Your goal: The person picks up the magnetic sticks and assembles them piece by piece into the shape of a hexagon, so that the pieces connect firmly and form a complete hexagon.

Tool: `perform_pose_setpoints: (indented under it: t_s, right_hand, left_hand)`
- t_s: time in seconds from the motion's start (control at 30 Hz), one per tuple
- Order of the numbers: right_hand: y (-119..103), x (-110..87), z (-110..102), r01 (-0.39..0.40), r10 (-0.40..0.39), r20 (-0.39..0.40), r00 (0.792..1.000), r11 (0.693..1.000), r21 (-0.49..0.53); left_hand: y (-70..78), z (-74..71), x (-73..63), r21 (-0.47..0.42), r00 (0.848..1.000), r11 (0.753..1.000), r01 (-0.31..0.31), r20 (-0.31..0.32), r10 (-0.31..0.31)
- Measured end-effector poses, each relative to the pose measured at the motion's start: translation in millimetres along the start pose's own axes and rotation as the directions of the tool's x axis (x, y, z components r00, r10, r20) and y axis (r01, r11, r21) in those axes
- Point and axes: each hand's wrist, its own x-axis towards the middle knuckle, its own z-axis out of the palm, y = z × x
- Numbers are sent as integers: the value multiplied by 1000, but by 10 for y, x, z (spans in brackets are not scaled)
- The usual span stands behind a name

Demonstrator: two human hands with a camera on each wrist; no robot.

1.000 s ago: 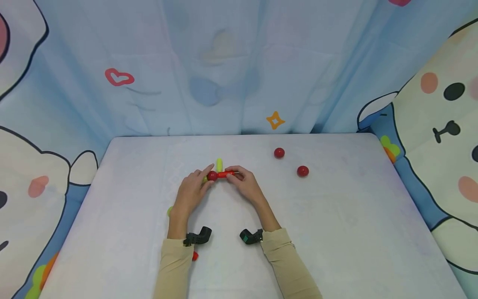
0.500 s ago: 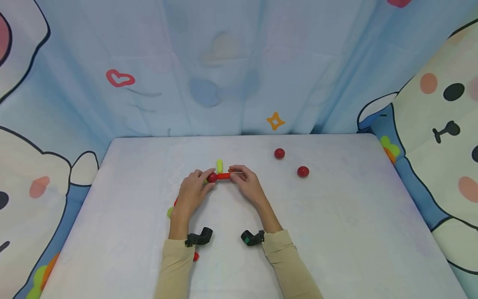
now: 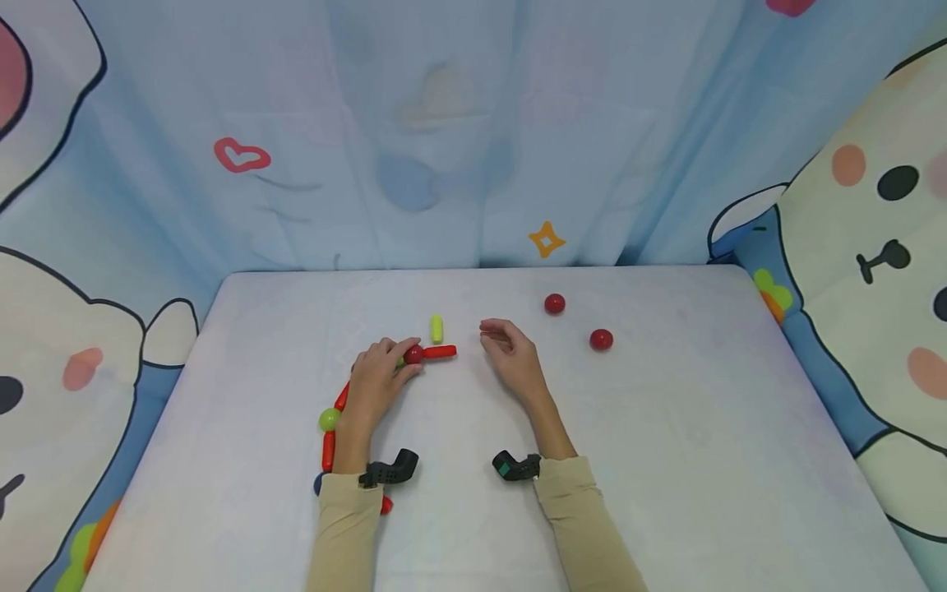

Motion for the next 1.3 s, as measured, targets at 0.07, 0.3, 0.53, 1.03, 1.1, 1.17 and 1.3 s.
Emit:
perform_pose_setpoints:
  t_s: [0.07, 0.3, 0.53, 1.03, 1.1, 1.17, 1.3]
  right_hand:
    - [12, -15, -66, 14, -14, -14, 1000, 1000, -11]
    - [61, -36, -366, 165, -195, -188, 963, 973, -160]
    - [130, -2, -635, 195, -280, -543, 791, 958, -210]
    - [190, 9, -738, -94, 22, -694, 719, 993, -65]
    - [197, 11, -737, -168, 98, -670, 736, 985, -41]
    - [200, 13, -737, -231, 161, -642, 749, 973, -26]
    - [200, 19, -745, -288, 214, -616, 758, 957, -21]
  left_hand:
    - [10, 2, 1, -1, 1000, 1000, 8, 9, -8]
    - [26, -2, -10, 1, 1000, 1000, 19, 15, -19]
    - [23, -2, -7, 1, 1000, 1000, 16, 16, -16]
    - [4, -3, -17, 8, 1000, 1000, 0, 8, 0]
    - [6, -2, -18, 6, 1000, 1000, 0, 9, 0]
    - [5, 3, -16, 8, 1000, 1000, -2, 8, 2]
    - [6, 8, -11, 8, 1000, 1000, -6, 8, 5]
